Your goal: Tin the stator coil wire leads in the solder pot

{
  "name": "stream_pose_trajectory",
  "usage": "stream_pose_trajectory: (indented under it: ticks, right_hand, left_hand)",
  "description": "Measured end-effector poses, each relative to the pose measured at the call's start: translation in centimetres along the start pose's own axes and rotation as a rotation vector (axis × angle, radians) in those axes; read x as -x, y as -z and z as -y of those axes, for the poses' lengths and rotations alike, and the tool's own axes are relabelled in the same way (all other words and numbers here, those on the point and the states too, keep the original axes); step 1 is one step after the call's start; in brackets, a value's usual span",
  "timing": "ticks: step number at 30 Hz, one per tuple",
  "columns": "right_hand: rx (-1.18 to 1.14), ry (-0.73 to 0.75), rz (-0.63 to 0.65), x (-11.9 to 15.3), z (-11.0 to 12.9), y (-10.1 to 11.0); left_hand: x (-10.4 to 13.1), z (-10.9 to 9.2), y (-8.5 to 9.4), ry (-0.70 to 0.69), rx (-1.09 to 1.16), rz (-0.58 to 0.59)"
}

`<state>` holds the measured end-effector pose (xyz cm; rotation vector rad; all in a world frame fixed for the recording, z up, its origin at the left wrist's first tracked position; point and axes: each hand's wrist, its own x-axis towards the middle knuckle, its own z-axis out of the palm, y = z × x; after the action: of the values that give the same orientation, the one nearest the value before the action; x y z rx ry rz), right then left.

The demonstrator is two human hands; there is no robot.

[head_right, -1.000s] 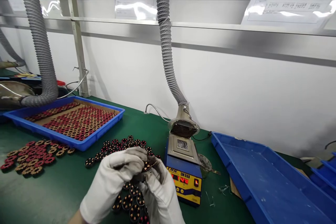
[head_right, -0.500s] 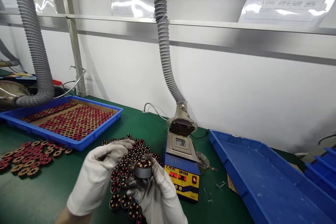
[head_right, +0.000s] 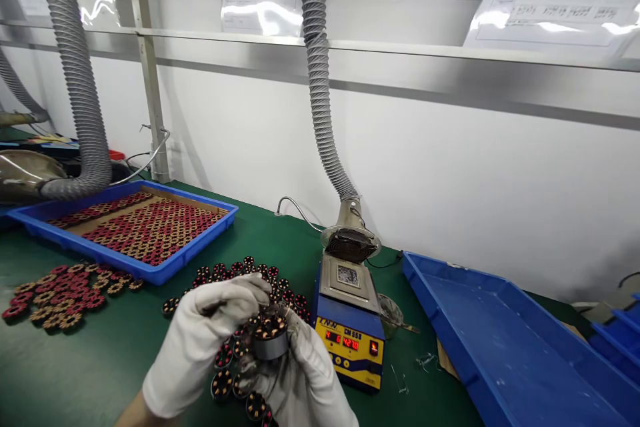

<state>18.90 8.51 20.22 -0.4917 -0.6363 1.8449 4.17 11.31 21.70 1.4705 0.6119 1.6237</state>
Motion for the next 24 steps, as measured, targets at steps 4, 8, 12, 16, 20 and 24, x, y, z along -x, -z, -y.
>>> stream_pose_trajectory:
  ticks: [4, 8, 12, 16, 20, 24]
  right_hand:
    - [-0.032, -0.004, -0.005, 0.1, 0.3, 0.4]
    - [-0.031, 0.032, -0.044, 0.4, 0.4, 0.5]
    - [0.032, 0.092, -0.062, 0.5, 0.4, 0.3]
    - [0.041, 0.062, -0.030, 0.6, 0.6, 0.4]
    - [0.018, 0.041, -0.022, 0.7, 0.6, 0.7]
    - [0.098, 0.166, -0.095, 0.3, 0.5, 0.9]
  left_hand:
    - [0.1, -0.6, 0.3, 0.156, 0.045, 0.030]
    - [-0.1, -1.3, -0.6, 0.276, -0.008, 0.236]
    - [0.1, -1.3, -1.1, 0.115, 0.023, 0.197]
    - [0.7, -1.1, -0.1, 0.045, 0.053, 0.013]
    - [0.5, -1.5, 0.0, 0.151, -0.011, 0.035]
    - [0.3, -1.9, -1.1, 0.082, -0.099, 0.235]
